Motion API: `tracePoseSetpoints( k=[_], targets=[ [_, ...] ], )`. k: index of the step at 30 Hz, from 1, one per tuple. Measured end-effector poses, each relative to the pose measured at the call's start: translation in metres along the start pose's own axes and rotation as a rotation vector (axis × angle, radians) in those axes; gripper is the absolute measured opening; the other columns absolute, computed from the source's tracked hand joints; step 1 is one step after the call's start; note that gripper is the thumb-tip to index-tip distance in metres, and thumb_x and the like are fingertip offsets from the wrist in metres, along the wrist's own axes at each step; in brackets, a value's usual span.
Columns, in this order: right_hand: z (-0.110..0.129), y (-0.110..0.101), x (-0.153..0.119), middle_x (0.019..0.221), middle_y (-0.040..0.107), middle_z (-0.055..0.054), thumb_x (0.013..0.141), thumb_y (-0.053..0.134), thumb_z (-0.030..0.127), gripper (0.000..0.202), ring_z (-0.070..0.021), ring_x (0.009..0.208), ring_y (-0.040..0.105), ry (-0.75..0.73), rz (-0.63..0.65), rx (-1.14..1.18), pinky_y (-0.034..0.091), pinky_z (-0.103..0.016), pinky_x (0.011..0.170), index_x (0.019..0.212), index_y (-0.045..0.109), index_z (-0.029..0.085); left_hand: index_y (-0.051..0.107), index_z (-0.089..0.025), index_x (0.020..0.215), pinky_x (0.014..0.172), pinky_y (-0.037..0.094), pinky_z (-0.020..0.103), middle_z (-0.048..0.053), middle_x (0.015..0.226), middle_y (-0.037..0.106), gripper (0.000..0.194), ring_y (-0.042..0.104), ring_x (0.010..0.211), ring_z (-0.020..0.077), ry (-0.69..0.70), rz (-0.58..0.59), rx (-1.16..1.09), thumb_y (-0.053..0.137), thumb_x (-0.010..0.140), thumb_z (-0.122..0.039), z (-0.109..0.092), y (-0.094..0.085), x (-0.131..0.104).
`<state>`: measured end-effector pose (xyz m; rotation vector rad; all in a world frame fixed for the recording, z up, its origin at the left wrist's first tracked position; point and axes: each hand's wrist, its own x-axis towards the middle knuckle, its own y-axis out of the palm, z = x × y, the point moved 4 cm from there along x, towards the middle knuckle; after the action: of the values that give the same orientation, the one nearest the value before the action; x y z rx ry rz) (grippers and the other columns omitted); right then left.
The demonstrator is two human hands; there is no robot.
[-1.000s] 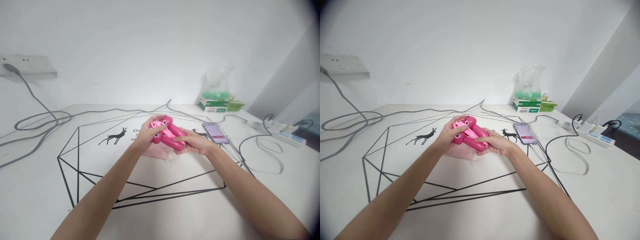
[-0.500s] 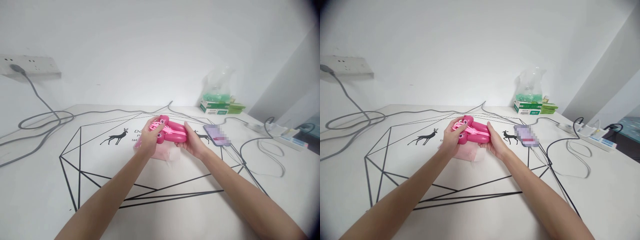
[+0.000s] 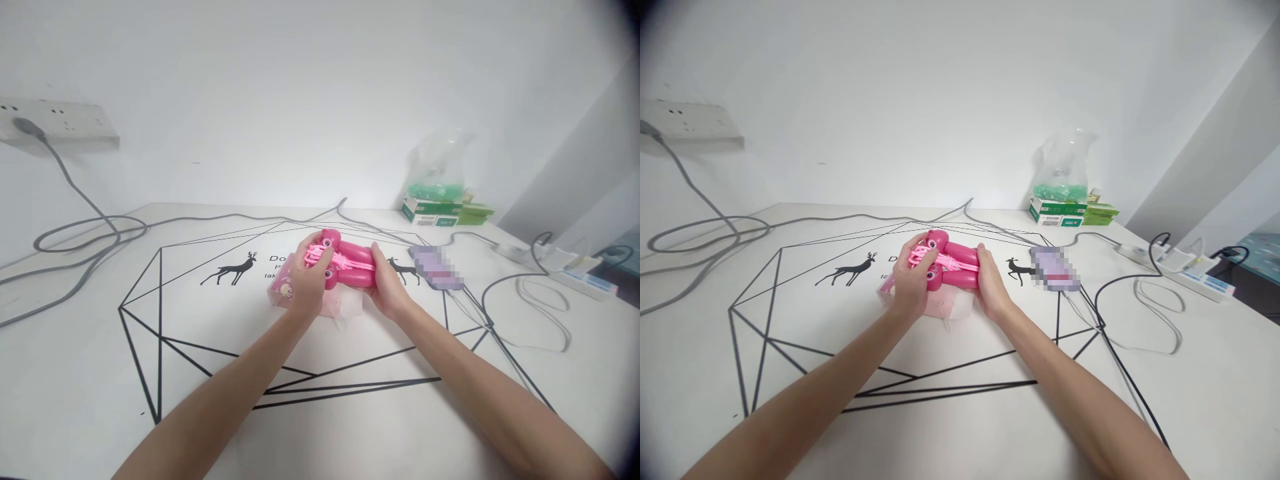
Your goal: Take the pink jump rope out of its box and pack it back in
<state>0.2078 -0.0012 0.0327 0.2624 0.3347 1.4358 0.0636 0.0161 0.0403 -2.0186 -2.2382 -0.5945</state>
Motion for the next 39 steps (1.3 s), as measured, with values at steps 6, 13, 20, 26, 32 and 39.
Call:
tracePoseSetpoints(
  k=[6, 13, 20, 26, 32, 39],
  targets=[
    [0.007, 0.004, -0.005, 0.091, 0.068, 0.000, 0.080, 0.068, 0.048, 0.029, -0.0175, 0.084, 0.066, -0.122, -0.112, 0.162, 0.055, -0.025, 0.066, 0.094, 0.063, 0.023, 0.057, -0.029, 0.123, 0.078, 0.054, 0.027, 0.005, 0.117, 0.061, 0.042, 0.063, 0.099, 0.0178, -0.007, -0.008, -0.047, 0.067, 0.083, -0.038, 0.001, 0.006, -0.006],
    [0.012, 0.007, -0.008, 0.087, 0.067, 0.002, 0.067, 0.080, 0.044, 0.037, -0.0163, 0.077, 0.065, -0.200, -0.129, 0.063, 0.054, -0.025, 0.063, 0.093, 0.064, 0.023, 0.056, -0.029, 0.122, 0.083, 0.053, 0.029, 0.005, 0.123, 0.059, 0.040, 0.061, 0.107, 0.0194, -0.002, -0.005, -0.038, 0.066, 0.084, -0.037, 0.000, 0.006, -0.009],
    [0.005, -0.016, -0.005, 0.088, 0.070, -0.002, 0.064, 0.083, 0.038, 0.037, -0.0176, 0.078, 0.067, -0.171, -0.241, 0.073, 0.056, -0.025, 0.060, 0.091, 0.066, 0.020, 0.047, -0.028, 0.134, 0.088, 0.051, 0.032, 0.007, 0.129, 0.057, 0.054, 0.060, 0.111, 0.0222, -0.027, 0.196, 0.048, 0.067, 0.084, -0.037, 0.000, 0.017, -0.014],
    [-0.005, -0.040, -0.003, 0.093, 0.073, -0.005, 0.064, 0.082, 0.039, 0.038, -0.0211, 0.082, 0.069, -0.134, -0.283, 0.096, 0.059, -0.029, 0.061, 0.092, 0.069, 0.018, 0.035, -0.030, 0.146, 0.108, 0.037, 0.040, 0.007, 0.149, 0.042, 0.065, 0.041, 0.136, 0.0274, 0.074, 0.488, 0.435, 0.057, 0.089, -0.050, -0.010, 0.009, -0.002],
    [-0.014, -0.068, 0.006, 0.091, 0.074, -0.005, 0.061, 0.084, 0.037, 0.038, -0.0206, 0.084, 0.070, -0.212, -0.375, 0.079, 0.059, -0.029, 0.069, 0.090, 0.071, 0.016, 0.027, -0.035, 0.151, 0.114, 0.000, 0.061, 0.007, 0.159, 0.026, 0.088, 0.009, 0.148, 0.0351, 0.205, 0.966, 1.101, 0.057, 0.077, -0.071, 0.002, -0.022, 0.017],
    [-0.023, -0.084, 0.012, 0.091, 0.074, -0.007, 0.060, 0.086, 0.033, 0.038, -0.0215, 0.085, 0.070, -0.250, -0.398, 0.065, 0.058, -0.031, 0.074, 0.091, 0.071, 0.015, 0.025, -0.039, 0.150, 0.114, -0.003, 0.061, 0.006, 0.161, 0.020, 0.097, 0.010, 0.148, 0.0360, 0.277, 1.053, 1.324, 0.058, 0.068, -0.080, 0.027, -0.029, 0.022]
  ],
)
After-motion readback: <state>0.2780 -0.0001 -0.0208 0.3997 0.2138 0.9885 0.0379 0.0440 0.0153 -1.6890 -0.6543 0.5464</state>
